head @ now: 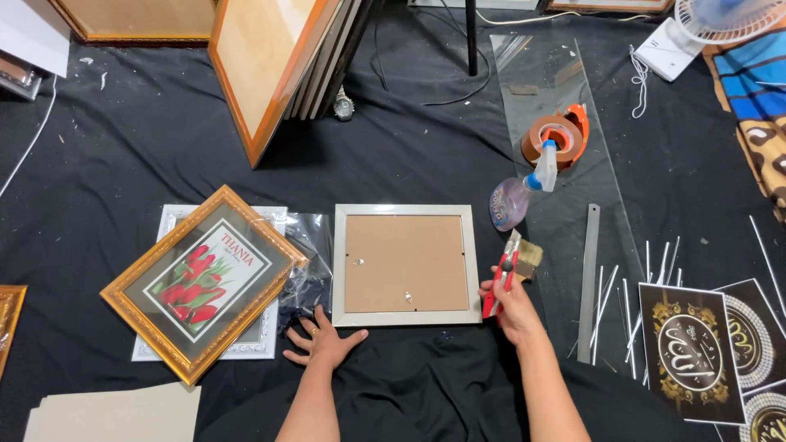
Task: Cleaning the glass of a picture frame and trimming excess film or backing using a utility knife.
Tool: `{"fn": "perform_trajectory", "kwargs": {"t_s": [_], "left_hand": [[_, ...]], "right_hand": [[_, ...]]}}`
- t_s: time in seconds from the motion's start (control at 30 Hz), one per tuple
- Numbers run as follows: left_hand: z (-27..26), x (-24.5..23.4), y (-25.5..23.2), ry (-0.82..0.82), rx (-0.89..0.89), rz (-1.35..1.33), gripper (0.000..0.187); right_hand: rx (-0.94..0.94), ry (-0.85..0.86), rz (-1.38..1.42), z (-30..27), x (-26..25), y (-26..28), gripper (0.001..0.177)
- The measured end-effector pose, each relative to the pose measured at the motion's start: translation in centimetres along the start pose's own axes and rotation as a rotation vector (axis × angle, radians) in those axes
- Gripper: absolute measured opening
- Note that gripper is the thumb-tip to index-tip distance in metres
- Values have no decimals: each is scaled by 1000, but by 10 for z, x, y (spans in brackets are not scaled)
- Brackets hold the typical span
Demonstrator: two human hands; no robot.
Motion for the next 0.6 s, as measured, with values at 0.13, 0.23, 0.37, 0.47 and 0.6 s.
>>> {"fn": "perform_trajectory", "kwargs": {"t_s": [0.13, 0.23, 0.37, 0.47, 0.6], "left_hand": [[0, -1, -1, -6, -7, 8, 136], [0, 1, 0, -14, 6, -3, 136], [1, 2, 1, -11, 8, -5, 135], [0, 2, 1, -8, 12, -12, 135], [-2, -1, -1, 1, 7, -11, 135]], "right_hand": [[84, 148, 192, -19, 29, -7, 31], [154, -23, 201, -22, 33, -15, 69], [177, -171, 39, -21, 30, -21, 60], [157, -148, 53, -20, 27, -28, 46], [122, -23, 66, -21, 35, -30, 38]]}}
Point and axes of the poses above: each hand's wrist, its own z-axis towards the middle knuckle, its own x-axis out of the palm, y = z × x, the point moved 5 cm from there along z, towards the middle knuckle, and after that the axes turned 5 degrees about -y, right-handed, at the moved point
